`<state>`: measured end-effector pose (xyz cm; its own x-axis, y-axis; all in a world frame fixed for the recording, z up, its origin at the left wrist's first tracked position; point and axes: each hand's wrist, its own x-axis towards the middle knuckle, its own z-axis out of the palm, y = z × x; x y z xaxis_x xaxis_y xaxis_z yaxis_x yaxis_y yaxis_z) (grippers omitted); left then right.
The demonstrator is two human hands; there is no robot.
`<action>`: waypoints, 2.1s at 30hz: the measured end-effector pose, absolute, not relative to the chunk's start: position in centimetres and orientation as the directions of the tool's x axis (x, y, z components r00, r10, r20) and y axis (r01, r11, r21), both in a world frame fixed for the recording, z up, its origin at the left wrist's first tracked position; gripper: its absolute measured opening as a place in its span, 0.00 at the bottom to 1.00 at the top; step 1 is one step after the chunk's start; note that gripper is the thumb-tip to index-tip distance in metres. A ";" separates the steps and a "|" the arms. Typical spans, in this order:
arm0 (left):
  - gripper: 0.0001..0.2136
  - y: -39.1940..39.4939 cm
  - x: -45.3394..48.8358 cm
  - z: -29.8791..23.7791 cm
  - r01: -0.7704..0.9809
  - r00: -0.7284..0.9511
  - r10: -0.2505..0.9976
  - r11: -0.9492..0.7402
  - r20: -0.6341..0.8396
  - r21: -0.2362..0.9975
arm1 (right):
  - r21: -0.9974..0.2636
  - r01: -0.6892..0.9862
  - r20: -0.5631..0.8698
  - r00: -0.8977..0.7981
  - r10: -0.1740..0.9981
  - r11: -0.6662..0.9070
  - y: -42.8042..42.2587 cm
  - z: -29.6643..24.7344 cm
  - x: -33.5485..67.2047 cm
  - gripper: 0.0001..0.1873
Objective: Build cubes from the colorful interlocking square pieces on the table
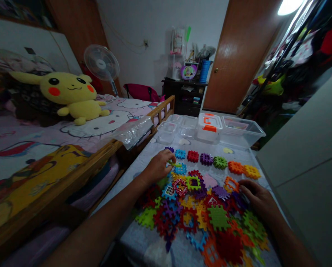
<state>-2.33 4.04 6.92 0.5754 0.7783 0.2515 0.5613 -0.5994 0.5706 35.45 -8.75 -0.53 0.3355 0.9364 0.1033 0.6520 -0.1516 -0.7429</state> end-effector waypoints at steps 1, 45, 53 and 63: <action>0.10 3.9 -2.4 6.7 0.563 0.617 0.753 -0.625 0.228 0.540 | -0.743 0.651 0.101 0.339 0.935 -0.156 -8.8 -0.5 35.4 0.19; 0.28 12.0 -8.0 4.9 0.778 0.628 0.725 -0.594 -0.283 0.204 | -0.700 0.691 0.099 0.343 0.934 -0.180 -8.7 -1.8 36.5 0.21; 0.25 11.7 -7.4 4.4 0.757 0.651 0.715 -0.635 -0.254 0.152 | -0.702 0.685 0.081 0.345 0.935 -0.192 -8.6 -1.8 36.6 0.22; 0.25 14.8 -9.0 4.3 0.785 0.615 0.785 -0.600 -0.073 0.156 | -0.691 0.696 0.090 0.347 0.933 -0.192 -8.7 -1.7 36.5 0.21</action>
<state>-8.99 14.78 4.34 0.6151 0.7851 -0.0731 0.7845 -0.6001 0.1559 36.49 -8.71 -1.69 0.3473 0.9334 0.0902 0.6964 -0.1923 -0.6914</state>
